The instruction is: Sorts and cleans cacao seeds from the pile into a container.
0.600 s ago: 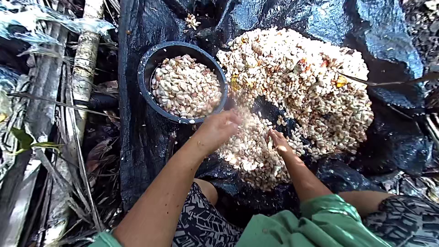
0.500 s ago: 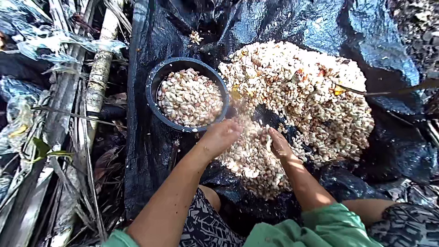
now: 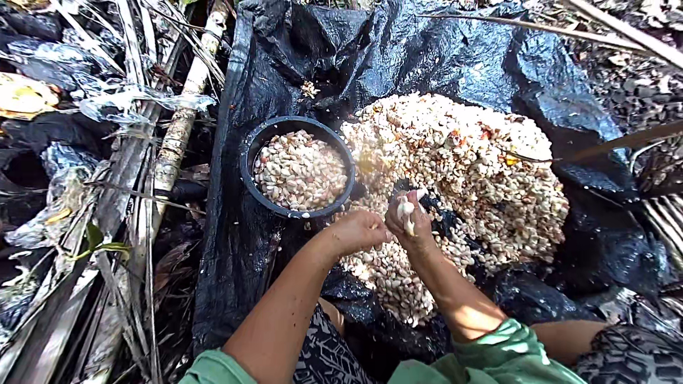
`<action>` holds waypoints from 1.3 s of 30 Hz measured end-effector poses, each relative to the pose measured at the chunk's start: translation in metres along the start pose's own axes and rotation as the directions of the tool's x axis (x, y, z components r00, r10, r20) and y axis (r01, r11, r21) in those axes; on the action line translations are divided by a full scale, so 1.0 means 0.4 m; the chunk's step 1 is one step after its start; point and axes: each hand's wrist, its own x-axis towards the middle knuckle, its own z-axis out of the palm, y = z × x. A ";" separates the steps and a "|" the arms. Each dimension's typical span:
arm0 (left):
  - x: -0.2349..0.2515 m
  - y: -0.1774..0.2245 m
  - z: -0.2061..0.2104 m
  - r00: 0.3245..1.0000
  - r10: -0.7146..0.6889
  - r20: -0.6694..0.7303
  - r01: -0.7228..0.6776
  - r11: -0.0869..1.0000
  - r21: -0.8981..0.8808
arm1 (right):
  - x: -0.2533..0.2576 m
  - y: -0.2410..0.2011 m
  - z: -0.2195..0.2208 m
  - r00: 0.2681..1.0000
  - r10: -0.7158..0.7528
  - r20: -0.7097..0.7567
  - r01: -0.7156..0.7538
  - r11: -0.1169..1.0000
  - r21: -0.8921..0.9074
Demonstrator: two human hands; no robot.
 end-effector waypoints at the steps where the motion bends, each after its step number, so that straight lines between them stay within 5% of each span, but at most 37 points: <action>1: 0.003 0.004 0.004 1.000 -0.003 -0.011 0.003 1.000 -0.004 | 0.001 0.007 0.005 0.998 -0.046 -0.034 0.044 0.998 -0.046; 4: 0.021 0.003 0.018 0.985 0.037 -0.169 -0.036 0.999 0.012 | -0.010 0.018 0.010 0.981 -0.182 -0.069 0.144 0.918 -0.370; 7: 0.033 0.004 0.025 0.949 0.084 -0.304 -0.060 0.994 0.087 | -0.004 0.011 0.018 0.956 -0.286 -0.059 0.222 0.842 -0.491; 14: 0.041 0.016 0.043 0.903 0.096 -0.419 -0.153 0.983 -0.103 | -0.022 -0.034 0.026 0.969 -0.242 0.042 0.214 0.747 -0.629; 19: 0.028 0.026 0.030 0.921 0.113 -0.374 -0.139 0.989 -0.044 | -0.021 -0.063 0.016 0.992 -0.102 0.075 0.126 0.876 -0.466; 24: 0.035 0.030 0.050 0.943 0.083 -0.322 -0.022 0.982 0.189 | 0.000 -0.102 0.033 0.987 -0.002 0.160 0.138 0.512 -0.848; 29: 0.020 0.032 0.040 0.975 0.074 -0.211 -0.106 0.984 -0.143 | 0.016 -0.098 0.033 0.998 0.057 -0.013 -0.048 0.686 -0.726; 33: 0.022 0.020 0.028 0.983 0.081 -0.167 -0.156 0.848 -0.507 | 0.042 -0.078 -0.022 0.997 -0.065 -0.042 0.025 0.783 -0.621; 34: 0.018 0.023 0.021 0.983 0.067 -0.173 -0.153 0.818 -0.554 | 0.056 -0.059 -0.063 0.998 -0.057 -0.033 0.018 0.719 -0.694; 36: 0.010 0.022 0.014 0.971 0.048 -0.232 -0.181 0.781 -0.597 | 0.080 -0.013 -0.180 0.989 0.142 -0.034 -0.075 0.288 -0.955; 38: 0.002 0.020 0.009 0.951 0.035 -0.306 -0.223 0.764 -0.605 | 0.111 0.074 -0.295 0.873 0.462 -0.156 -0.089 -0.162 -0.983; 39: 0.000 0.016 0.009 0.943 0.028 -0.333 -0.235 0.762 -0.603 | 0.113 0.125 -0.333 0.833 0.517 -0.199 -0.071 -0.256 -0.964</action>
